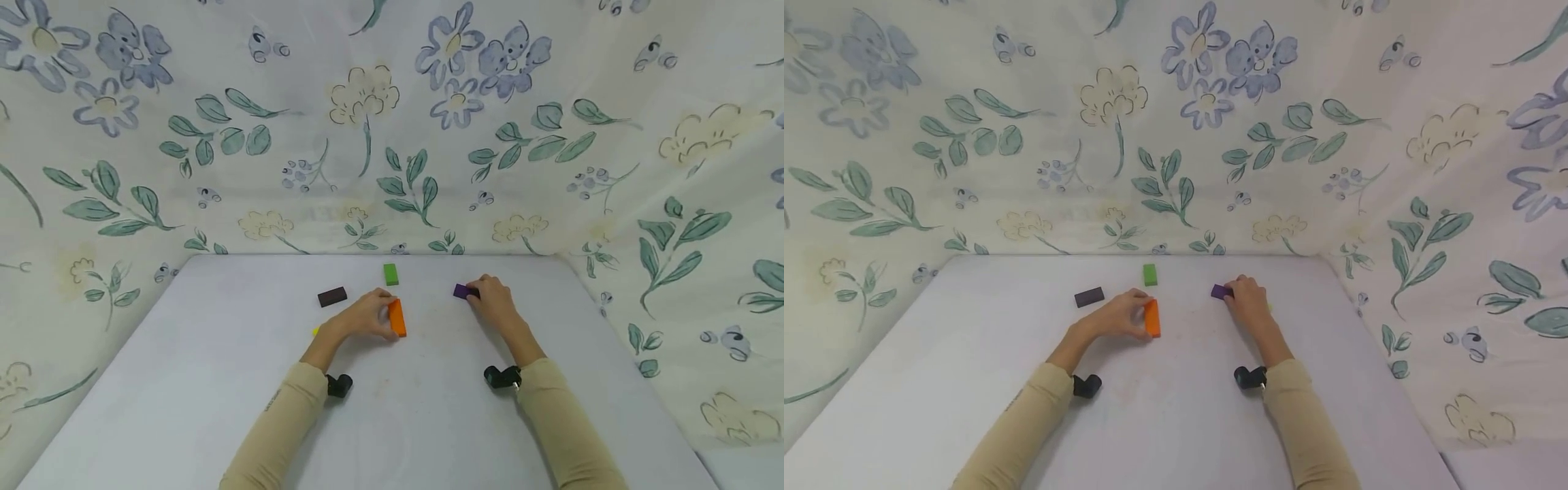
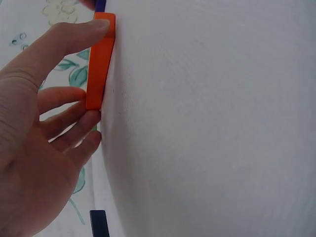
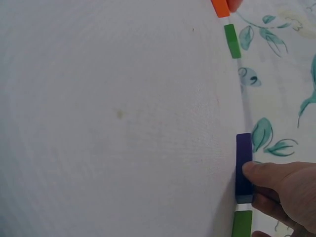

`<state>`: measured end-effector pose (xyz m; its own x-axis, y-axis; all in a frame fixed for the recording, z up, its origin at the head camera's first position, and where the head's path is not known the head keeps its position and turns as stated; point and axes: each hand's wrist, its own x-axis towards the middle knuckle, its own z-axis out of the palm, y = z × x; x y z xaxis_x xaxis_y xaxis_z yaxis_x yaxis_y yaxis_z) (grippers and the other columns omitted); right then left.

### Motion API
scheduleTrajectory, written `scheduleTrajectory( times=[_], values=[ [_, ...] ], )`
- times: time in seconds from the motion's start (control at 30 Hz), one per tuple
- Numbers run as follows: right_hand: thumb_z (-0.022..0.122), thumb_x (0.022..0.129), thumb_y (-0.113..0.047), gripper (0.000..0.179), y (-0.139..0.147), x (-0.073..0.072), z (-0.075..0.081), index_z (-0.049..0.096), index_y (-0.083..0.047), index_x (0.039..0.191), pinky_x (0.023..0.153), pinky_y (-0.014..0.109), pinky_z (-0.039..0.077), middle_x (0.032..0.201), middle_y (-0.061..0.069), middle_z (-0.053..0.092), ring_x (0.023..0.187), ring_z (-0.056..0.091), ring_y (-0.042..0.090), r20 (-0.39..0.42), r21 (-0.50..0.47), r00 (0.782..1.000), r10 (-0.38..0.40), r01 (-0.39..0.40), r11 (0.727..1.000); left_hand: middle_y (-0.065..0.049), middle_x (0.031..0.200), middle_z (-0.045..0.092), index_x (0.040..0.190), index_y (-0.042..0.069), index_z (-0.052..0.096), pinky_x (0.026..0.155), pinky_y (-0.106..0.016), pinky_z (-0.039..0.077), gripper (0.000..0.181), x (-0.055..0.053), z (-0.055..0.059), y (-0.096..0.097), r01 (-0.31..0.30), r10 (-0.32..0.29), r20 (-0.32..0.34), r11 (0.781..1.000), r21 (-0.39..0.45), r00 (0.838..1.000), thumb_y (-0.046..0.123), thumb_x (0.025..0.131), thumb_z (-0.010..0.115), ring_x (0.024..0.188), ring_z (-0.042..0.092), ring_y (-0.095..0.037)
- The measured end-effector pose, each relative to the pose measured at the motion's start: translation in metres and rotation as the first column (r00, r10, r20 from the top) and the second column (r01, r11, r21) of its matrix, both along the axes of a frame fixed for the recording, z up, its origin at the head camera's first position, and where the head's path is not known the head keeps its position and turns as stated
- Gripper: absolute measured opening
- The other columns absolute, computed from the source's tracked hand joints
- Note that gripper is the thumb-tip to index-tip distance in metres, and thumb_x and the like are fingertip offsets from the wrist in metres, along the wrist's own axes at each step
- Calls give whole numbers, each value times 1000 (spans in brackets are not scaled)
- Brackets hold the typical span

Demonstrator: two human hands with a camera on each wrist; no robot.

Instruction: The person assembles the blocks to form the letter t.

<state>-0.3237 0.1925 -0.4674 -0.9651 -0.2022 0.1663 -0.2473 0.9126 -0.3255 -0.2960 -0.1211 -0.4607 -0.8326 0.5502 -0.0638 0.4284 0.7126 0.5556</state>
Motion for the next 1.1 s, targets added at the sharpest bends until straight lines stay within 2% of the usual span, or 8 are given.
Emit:
scheduleTrajectory(
  times=[0.1, 0.33, 0.73, 1.1],
  values=[
    [67, 93, -15, 30, 1, 1, -1, 69, -2, 120, 90, 57, 49, 116, 22, 65, 110, 60, 38, -11, -9, 1000, 6, -6, 1000, -16, 147, 44, 144, 3, 48, 115, -45, 37, 85, 1, -1, 0, -3, 3, 6, 1000, -2, 1000, 36, 74, 83, 135, 43, -32],
    [66, 93, -16, 31, 2, -5, 1, 68, -3, 122, 91, 57, 49, 117, 21, 65, 111, 59, 38, -8, 3, 1000, 17, -17, 1000, -15, 151, 40, 146, 6, 45, 117, -46, 33, 86, -2, 5, 0, 6, -5, 43, 999, -34, 999, 36, 75, 82, 139, 39, -32],
    [67, 93, -14, 31, 4, -5, -1, 68, -3, 122, 92, 57, 48, 117, 21, 65, 111, 59, 38, 0, -4, 1000, 11, -11, 1000, -12, 156, 35, 150, 8, 40, 120, -46, 28, 85, -2, 5, 0, 48, -44, 89, 998, -47, 995, 33, 79, 81, 144, 34, -31],
    [67, 92, -13, 31, 1, -5, -2, 68, -2, 122, 92, 57, 50, 117, 22, 65, 112, 60, 38, -1, 6, 1000, 7, -7, 1000, -10, 162, 26, 151, 4, 36, 122, -44, 23, 79, 6, 11, 1, 55, -43, 129, 994, -90, 991, 29, 86, 75, 150, 25, -29]
  ],
)
